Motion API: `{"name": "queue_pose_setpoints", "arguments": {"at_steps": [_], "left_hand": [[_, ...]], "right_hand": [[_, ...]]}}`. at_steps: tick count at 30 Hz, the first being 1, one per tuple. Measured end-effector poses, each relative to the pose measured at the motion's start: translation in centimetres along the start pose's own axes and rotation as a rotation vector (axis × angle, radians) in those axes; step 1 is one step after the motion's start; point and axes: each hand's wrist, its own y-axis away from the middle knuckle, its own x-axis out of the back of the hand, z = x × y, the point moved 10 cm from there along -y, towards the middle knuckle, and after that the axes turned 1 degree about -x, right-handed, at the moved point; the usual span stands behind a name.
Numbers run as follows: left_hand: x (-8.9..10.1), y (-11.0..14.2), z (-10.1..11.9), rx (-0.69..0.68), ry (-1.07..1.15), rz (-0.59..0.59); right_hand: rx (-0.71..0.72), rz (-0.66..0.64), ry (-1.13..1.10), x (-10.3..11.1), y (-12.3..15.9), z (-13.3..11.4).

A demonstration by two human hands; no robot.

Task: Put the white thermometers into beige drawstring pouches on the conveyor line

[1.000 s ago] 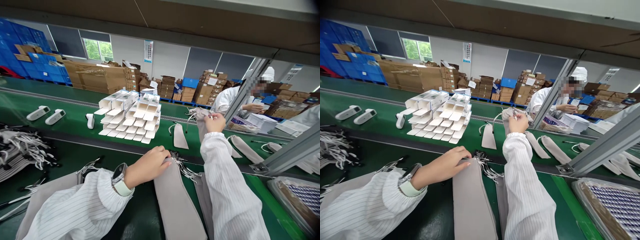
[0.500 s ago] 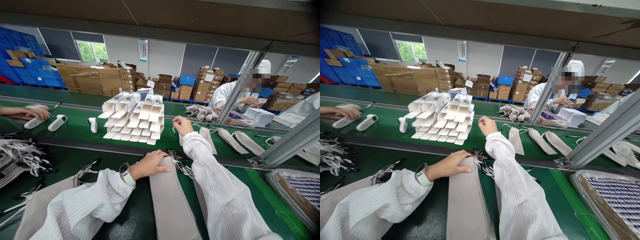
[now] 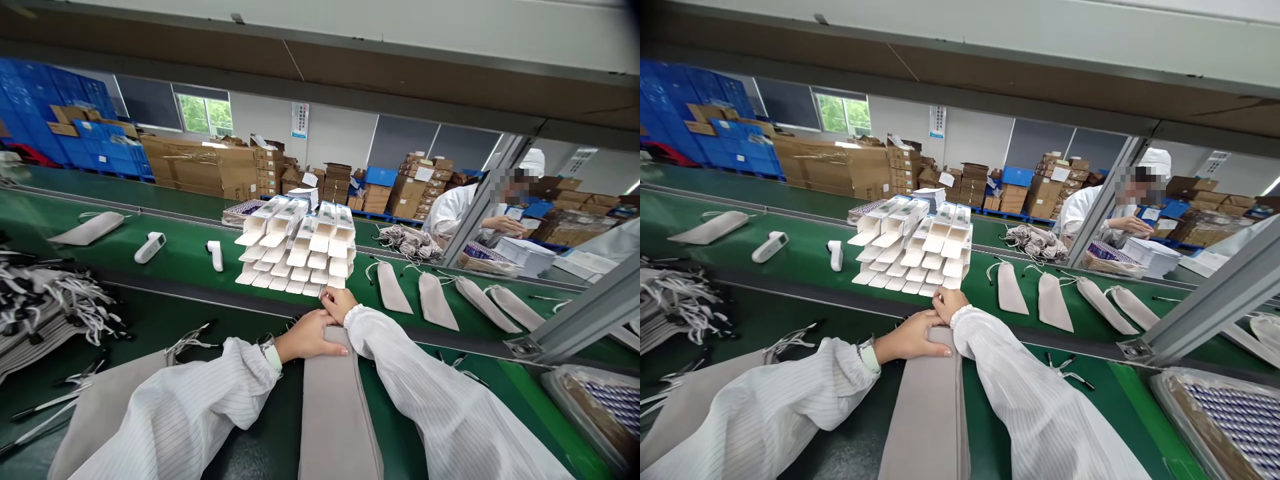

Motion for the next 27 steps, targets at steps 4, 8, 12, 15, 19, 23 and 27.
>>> {"name": "queue_pose_setpoints", "arguments": {"at_steps": [4,8,12,15,19,23,27], "left_hand": [[-0.2,0.2,-0.1,0.004,-0.022,0.003],[0.1,0.8,0.3,0.027,0.003,0.038],[1.2,1.6,0.9,0.068,-0.041,0.173],[1.2,1.9,1.5,0.051,-0.091,0.192],[1.4,1.7,1.2,0.041,-0.061,0.188],[2.2,1.5,0.3,0.065,-0.036,0.231],[2.5,1.4,0.5,-0.005,0.011,0.192]], "right_hand": [[-0.009,0.076,-0.032,1.0,0.9,0.6],[0.076,0.25,-0.091,2.5,2.3,0.5],[0.249,0.392,-0.198,3.9,3.8,-0.8],[0.329,0.339,-0.249,4.6,4.3,-2.4],[0.312,0.029,-0.207,4.5,3.9,-4.4],[0.337,-0.177,-0.027,3.7,4.5,-5.4],[0.428,-0.038,-0.024,2.8,5.3,-4.7]]}}
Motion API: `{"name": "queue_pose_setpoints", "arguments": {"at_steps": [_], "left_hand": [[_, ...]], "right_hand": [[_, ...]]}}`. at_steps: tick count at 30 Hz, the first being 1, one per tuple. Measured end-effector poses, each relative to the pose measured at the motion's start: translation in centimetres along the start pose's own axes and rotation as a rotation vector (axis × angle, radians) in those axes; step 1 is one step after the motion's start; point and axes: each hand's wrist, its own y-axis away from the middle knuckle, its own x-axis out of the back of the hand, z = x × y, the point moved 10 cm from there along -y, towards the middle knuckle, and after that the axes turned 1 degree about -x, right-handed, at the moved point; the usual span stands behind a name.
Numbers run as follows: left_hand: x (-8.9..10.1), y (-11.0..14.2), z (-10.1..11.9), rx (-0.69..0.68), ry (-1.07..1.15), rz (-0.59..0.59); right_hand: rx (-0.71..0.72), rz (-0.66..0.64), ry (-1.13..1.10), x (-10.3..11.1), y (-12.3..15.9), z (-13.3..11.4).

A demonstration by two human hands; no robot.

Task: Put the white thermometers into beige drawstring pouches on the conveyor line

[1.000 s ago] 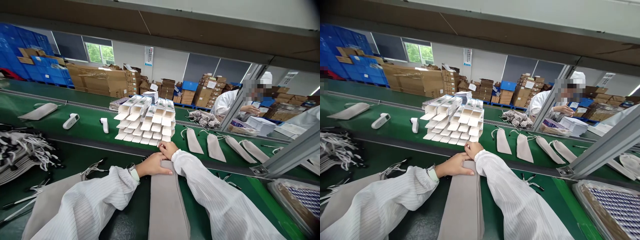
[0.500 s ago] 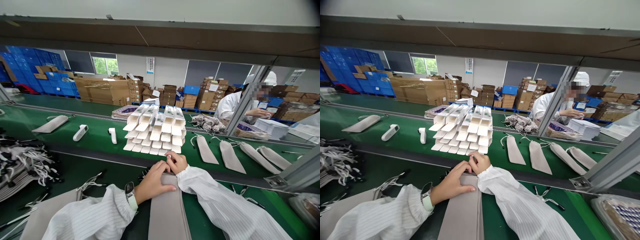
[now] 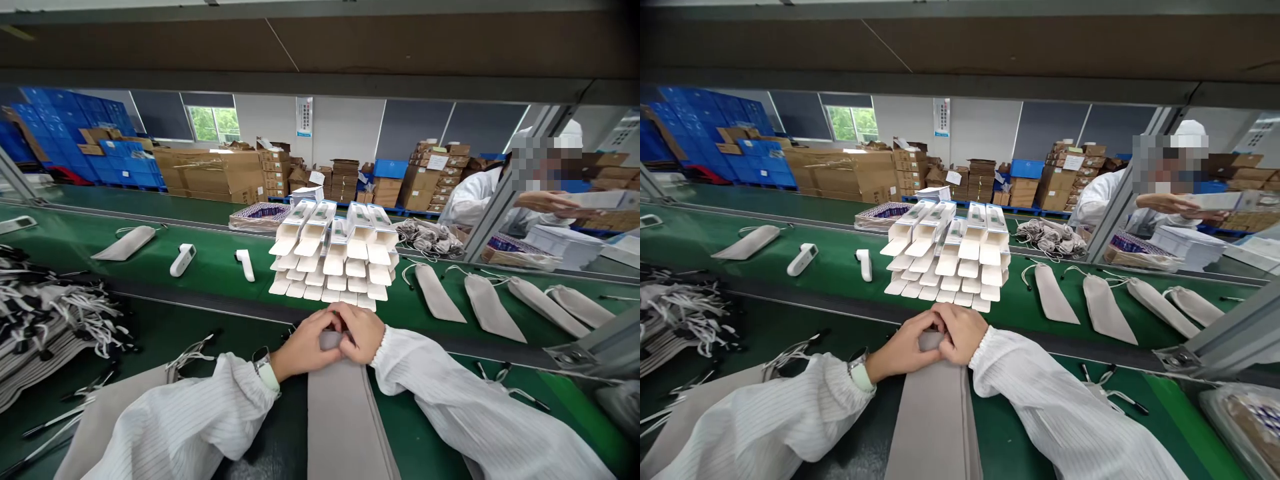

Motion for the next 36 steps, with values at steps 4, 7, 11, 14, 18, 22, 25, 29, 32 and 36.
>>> {"name": "queue_pose_setpoints", "arguments": {"at_steps": [4,7,11,14,18,22,25,29,32,36], "left_hand": [[0.1,0.0,0.0,-0.041,0.066,-0.066],[0.3,-0.1,-0.3,-0.03,0.086,-0.066],[0.3,0.0,-0.2,-0.036,0.108,-0.058],[0.2,0.1,-0.2,-0.035,0.123,-0.063],[0.2,0.0,-0.5,-0.015,0.168,-0.101],[0.4,-0.3,0.0,-0.003,0.219,-0.214],[0.6,-0.5,0.3,-0.001,0.215,-0.231],[-0.3,-0.5,0.3,-0.02,0.192,-0.184],[-1.4,-0.3,0.3,-0.058,0.186,-0.166],[-1.9,0.2,0.6,-0.102,0.18,-0.167]], "right_hand": [[0.04,0.145,-0.054,-0.4,1.0,0.8],[0.088,0.146,-0.069,-0.3,1.1,0.4],[0.131,0.169,-0.092,0.3,1.1,-0.3],[0.148,0.171,-0.092,0.3,1.2,-0.7],[0.171,0.19,-0.12,0.4,1.3,-1.3],[0.056,0.19,-0.241,0.0,0.7,0.3],[-0.081,0.166,-0.332,-0.4,0.3,2.0],[-0.13,0.365,-0.276,3.3,0.2,0.9],[-0.122,0.474,-0.246,5.6,-1.6,-2.3],[-0.079,0.144,-0.043,1.0,-8.8,-6.2]]}}
